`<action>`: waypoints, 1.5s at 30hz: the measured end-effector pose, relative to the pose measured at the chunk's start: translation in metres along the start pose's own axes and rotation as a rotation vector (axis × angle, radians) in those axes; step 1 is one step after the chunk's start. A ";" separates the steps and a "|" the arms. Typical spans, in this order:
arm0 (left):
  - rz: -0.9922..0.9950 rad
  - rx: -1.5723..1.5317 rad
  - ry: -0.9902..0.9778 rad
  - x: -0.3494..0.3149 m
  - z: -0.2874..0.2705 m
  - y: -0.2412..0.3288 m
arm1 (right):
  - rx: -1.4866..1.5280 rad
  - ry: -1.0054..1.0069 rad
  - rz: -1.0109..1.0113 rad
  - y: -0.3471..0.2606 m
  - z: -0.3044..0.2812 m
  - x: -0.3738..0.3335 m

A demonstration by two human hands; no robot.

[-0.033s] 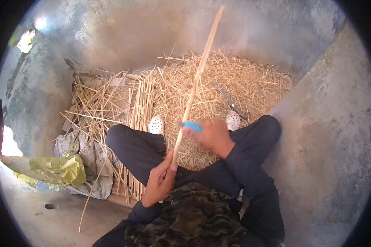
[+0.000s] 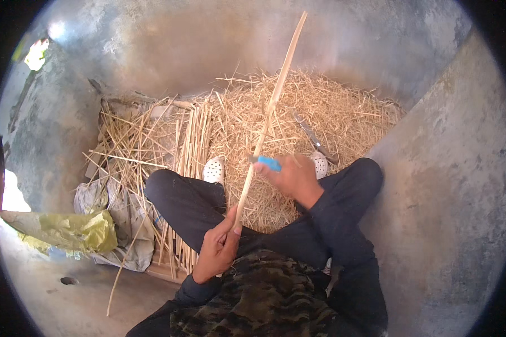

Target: The person sits cross-legged on a straw-covered floor and uses a knife to shave a long thin stick, repeatedly scraping along its length to remove thin strips. The person holds the stick with the left hand and scrapes with the right hand, occasionally repositioning the stick and continuing the shaving motion.

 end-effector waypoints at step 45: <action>0.038 0.329 0.075 0.013 -0.010 -0.017 | 0.069 -0.093 0.058 0.012 0.023 0.011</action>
Point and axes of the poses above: each hand's wrist, its own x-axis towards the middle knuckle, its own z-axis out of the palm, y = z × x, the point moved 3 cm from there along x, towards the middle knuckle, and after that the axes turned 11 degrees about -y, right-handed, at the moved point
